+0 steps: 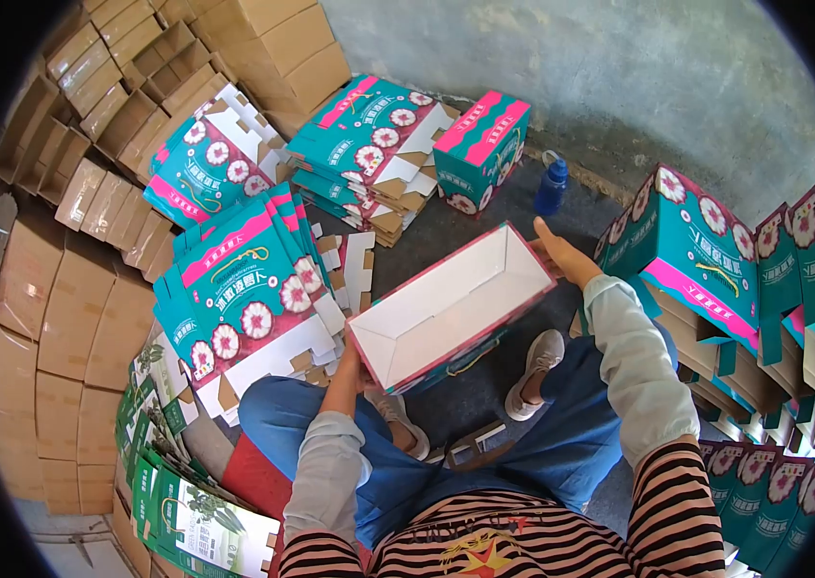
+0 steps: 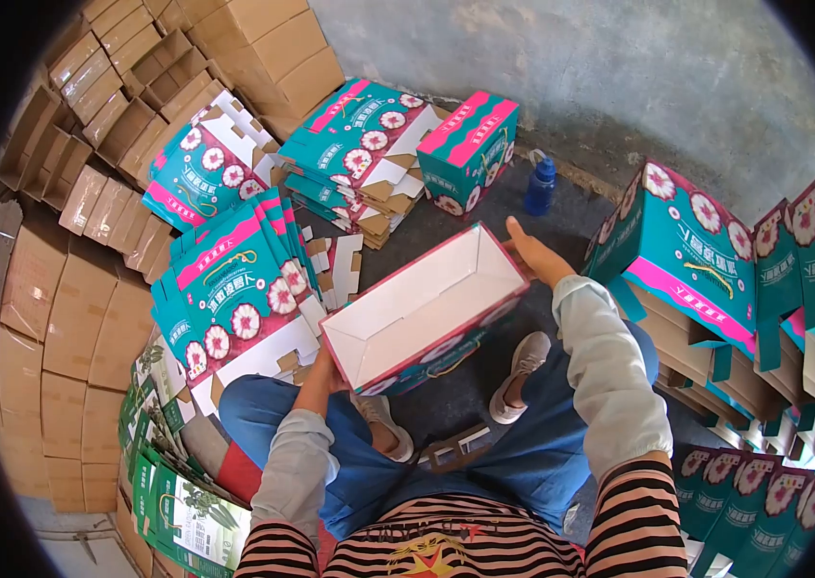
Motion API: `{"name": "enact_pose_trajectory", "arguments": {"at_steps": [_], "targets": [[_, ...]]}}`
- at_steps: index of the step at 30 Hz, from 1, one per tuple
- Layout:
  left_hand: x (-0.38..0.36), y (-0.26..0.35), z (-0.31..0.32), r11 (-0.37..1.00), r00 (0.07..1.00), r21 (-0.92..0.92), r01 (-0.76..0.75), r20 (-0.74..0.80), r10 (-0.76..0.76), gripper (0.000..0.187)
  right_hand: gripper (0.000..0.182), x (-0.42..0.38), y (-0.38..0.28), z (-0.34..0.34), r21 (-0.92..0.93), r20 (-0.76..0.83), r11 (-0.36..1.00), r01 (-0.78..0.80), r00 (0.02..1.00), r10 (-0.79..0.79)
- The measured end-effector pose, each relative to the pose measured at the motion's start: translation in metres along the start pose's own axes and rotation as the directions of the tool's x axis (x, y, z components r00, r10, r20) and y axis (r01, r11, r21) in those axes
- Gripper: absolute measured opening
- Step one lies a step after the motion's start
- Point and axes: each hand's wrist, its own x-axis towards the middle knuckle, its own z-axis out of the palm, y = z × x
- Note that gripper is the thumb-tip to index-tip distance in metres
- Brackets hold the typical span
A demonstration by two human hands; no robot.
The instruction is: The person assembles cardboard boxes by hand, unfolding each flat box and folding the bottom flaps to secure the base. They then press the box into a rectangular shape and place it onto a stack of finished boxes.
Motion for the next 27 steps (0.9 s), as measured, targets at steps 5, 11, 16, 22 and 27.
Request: {"name": "enact_pose_trajectory", "arguments": {"at_steps": [5, 11, 16, 22, 27], "targets": [[0.022, -0.011, -0.008, 0.994, 0.978, -0.044, -0.099, 0.181, 0.105, 0.098, 0.092, 0.003, 0.031, -0.006, -0.173, 0.034, 0.977, -0.125, 0.991, 0.133], [-0.004, -0.004, 0.000, 0.988, 0.975, -0.096, -0.125, 0.174, 0.140, 0.072, 0.054, -0.013, 0.024, 0.000, 0.227, 0.181, 0.972, -0.068, 0.983, 0.026], [-0.073, 0.022, 0.021, 0.808, 0.786, -0.058, -0.586, 0.204, 0.584, 0.062, 0.052, -0.024, -0.008, -0.031, 0.384, 0.158, 0.906, 0.177, 0.954, -0.253], [-0.081, 0.024, 0.017, 0.687, 0.709, -0.297, -0.663, 0.047, 0.704, 0.061, 0.071, -0.060, -0.027, -0.011, 0.215, -0.046, 0.950, 0.227, 0.974, -0.222], [-0.047, -0.005, 0.011, 0.707, 0.741, -0.257, -0.659, -0.055, 0.670, 0.059, 0.069, -0.065, -0.006, 0.002, 0.496, 0.104, 0.866, 0.070, 0.985, -0.139]]}}
